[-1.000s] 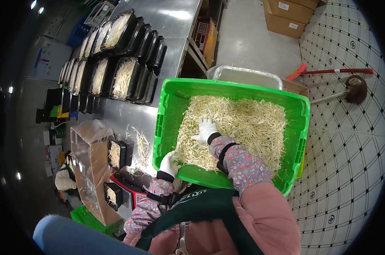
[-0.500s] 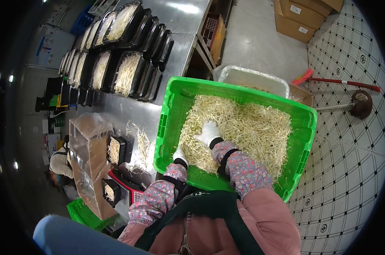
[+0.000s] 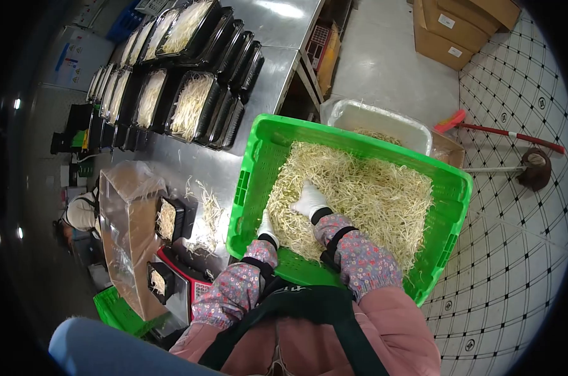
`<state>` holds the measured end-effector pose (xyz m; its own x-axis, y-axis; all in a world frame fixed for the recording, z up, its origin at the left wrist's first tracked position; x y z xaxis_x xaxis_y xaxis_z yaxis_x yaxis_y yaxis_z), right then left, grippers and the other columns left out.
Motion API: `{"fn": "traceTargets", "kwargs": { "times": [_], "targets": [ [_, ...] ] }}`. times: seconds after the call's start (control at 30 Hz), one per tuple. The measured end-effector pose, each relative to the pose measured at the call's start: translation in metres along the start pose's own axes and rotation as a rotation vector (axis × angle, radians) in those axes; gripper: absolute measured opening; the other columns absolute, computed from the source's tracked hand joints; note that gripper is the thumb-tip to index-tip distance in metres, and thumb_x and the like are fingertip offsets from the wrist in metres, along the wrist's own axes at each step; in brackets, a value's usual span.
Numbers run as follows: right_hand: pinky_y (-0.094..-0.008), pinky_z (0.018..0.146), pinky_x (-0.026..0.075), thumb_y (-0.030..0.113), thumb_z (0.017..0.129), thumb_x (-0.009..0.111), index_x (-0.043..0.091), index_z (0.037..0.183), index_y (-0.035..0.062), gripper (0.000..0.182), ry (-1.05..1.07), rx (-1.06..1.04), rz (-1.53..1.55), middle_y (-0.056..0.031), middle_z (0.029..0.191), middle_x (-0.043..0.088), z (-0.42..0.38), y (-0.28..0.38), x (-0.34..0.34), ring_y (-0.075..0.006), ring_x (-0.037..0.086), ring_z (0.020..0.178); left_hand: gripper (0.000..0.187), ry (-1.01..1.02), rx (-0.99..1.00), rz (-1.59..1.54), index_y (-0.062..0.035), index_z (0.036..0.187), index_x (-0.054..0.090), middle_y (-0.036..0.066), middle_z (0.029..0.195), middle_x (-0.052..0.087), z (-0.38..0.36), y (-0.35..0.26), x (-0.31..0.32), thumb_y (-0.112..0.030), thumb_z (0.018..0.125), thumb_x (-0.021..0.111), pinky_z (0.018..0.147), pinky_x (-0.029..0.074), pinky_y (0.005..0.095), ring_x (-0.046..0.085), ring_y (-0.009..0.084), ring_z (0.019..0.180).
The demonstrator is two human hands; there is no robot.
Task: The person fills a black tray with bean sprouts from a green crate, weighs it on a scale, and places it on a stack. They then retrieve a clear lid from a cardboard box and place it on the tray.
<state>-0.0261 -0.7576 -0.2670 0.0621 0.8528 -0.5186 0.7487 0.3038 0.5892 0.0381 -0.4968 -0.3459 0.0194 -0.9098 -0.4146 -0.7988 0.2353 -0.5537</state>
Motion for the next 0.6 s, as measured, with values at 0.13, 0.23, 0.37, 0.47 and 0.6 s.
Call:
{"fn": "traceTargets", "kwargs": {
  "times": [0.13, 0.23, 0.37, 0.47, 0.6],
  "targets": [
    [-0.0380, 0.095, 0.048, 0.041, 0.068, 0.076, 0.031, 0.143, -0.0051, 0.099, 0.186, 0.087, 0.101, -0.0276, 0.128, 0.055, -0.013, 0.001, -0.002, -0.0343, 0.058, 0.116, 0.080, 0.256, -0.159, -0.076, -0.0049, 0.137, 0.049, 0.015, 0.131, 0.057, 0.025, 0.032, 0.019, -0.064, 0.085, 0.059, 0.097, 0.048, 0.0444, 0.058, 0.0288, 0.111],
    [-0.0386, 0.100, 0.045, 0.043, 0.070, 0.075, 0.030, 0.144, -0.0052, 0.099, 0.096, -0.016, 0.080, -0.0294, 0.132, 0.051, -0.016, -0.001, 0.005, -0.0371, 0.054, 0.121, 0.084, 0.252, 0.010, 0.007, 0.0007, 0.138, 0.045, 0.018, 0.135, 0.053, 0.081, 0.057, 0.017, -0.061, 0.084, 0.063, 0.100, 0.045, 0.0395, 0.057, 0.0287, 0.114],
    [-0.0392, 0.107, 0.038, 0.046, 0.070, 0.076, 0.028, 0.145, -0.0062, 0.104, -0.010, -0.124, 0.028, -0.0321, 0.140, 0.043, -0.006, -0.002, 0.011, -0.0409, 0.045, 0.129, 0.091, 0.270, 0.064, -0.070, 0.0060, 0.139, 0.041, 0.021, 0.137, 0.051, 0.068, 0.058, 0.027, -0.058, 0.081, 0.068, 0.100, 0.045, 0.0370, 0.056, 0.0297, 0.116],
    [-0.0382, 0.106, 0.040, 0.043, 0.069, 0.076, 0.025, 0.146, -0.0059, 0.105, -0.023, -0.114, -0.008, -0.0291, 0.140, 0.045, -0.004, 0.000, 0.008, -0.0383, 0.047, 0.128, 0.095, 0.246, -0.060, -0.166, 0.0029, 0.140, 0.039, 0.021, 0.134, 0.053, 0.037, 0.036, 0.030, -0.059, 0.076, 0.073, 0.093, 0.050, 0.0434, 0.058, 0.0322, 0.111],
    [-0.0363, 0.101, 0.044, 0.043, 0.069, 0.077, 0.025, 0.146, -0.0075, 0.106, 0.114, -0.033, 0.143, -0.0298, 0.132, 0.052, -0.009, -0.007, 0.006, -0.0372, 0.055, 0.120, 0.071, 0.490, -0.318, -0.223, -0.0143, 0.139, 0.049, 0.012, 0.130, 0.059, -0.045, 0.003, 0.052, -0.063, 0.088, 0.053, 0.101, 0.043, 0.0534, 0.057, 0.0325, 0.115]
  ]
}}
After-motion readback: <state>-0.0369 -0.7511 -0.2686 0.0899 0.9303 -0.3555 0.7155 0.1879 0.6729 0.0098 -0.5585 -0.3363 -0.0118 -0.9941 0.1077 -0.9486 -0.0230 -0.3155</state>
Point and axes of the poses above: each hand's wrist, its own z-axis towards the middle knuckle, its own x-axis out of the palm, y = z × x, the point moved 8 cm from there along z, towards the middle knuckle
